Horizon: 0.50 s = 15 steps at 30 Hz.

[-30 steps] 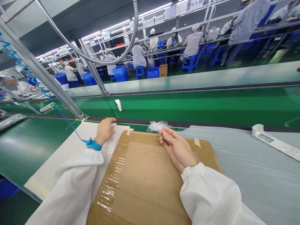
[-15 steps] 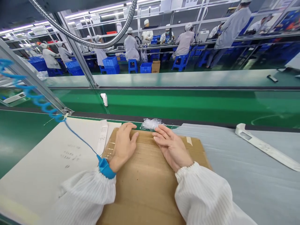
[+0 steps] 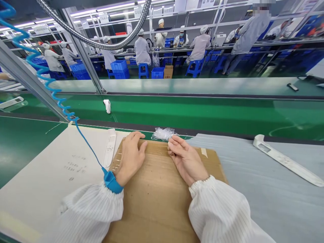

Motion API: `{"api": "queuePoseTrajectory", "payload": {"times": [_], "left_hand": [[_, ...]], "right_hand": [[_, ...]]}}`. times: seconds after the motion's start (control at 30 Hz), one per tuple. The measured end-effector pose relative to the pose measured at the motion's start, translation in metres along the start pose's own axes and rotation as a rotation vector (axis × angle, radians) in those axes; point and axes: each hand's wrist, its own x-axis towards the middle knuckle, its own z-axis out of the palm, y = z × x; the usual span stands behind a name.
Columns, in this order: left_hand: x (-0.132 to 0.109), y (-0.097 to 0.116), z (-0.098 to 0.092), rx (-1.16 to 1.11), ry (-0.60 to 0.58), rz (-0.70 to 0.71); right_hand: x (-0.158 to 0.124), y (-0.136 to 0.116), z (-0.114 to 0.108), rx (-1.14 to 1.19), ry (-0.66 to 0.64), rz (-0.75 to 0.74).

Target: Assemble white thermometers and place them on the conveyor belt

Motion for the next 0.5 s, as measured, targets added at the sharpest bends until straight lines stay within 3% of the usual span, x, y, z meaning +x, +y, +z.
{"api": "queuePoseTrajectory", "payload": {"times": [0.5], "left_hand": [[-0.0001, -0.0009, -0.0015, 0.011, 0.004, 0.009]], "right_hand": [[0.0003, 0.0001, 0.0008, 0.003, 0.019, 0.017]]}}
